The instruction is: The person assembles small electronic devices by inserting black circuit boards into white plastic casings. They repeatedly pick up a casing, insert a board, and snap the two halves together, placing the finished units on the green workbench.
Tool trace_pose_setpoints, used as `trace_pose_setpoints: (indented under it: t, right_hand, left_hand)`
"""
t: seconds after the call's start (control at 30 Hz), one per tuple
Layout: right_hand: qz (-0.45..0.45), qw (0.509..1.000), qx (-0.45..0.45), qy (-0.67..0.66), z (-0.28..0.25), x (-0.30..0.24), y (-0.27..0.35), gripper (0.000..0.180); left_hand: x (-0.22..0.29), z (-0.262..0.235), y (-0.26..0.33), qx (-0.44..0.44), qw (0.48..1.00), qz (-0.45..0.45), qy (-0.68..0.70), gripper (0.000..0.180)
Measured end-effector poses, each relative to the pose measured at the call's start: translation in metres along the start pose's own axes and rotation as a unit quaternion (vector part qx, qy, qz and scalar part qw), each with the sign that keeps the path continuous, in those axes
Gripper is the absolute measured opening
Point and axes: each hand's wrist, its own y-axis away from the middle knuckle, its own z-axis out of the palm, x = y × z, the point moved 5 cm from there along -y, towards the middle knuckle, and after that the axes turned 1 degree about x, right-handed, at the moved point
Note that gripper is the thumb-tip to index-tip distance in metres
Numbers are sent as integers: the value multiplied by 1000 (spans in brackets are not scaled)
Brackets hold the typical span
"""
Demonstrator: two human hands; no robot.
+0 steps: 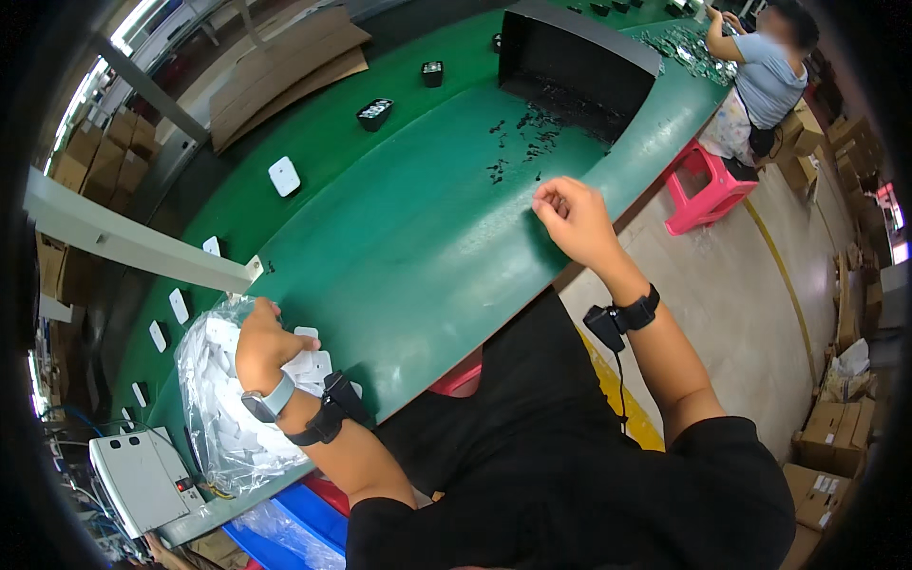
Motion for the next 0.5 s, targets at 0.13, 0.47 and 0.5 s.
trace_pose_setpoints:
  t: [0.13, 0.47, 0.5]
  right_hand:
    - [-8, 996, 45, 73, -12, 11, -24, 10]
    - [14, 987, -82, 137, -2, 14, -55, 14]
    - [9, 986, -92, 140, -3, 14, -59, 14]
  left_hand:
    - [2, 6, -5, -18, 1000, 2, -11, 67]
    - [49, -28, 2, 158, 936, 222, 222, 52]
    - [57, -31, 3, 155, 927, 214, 265, 52]
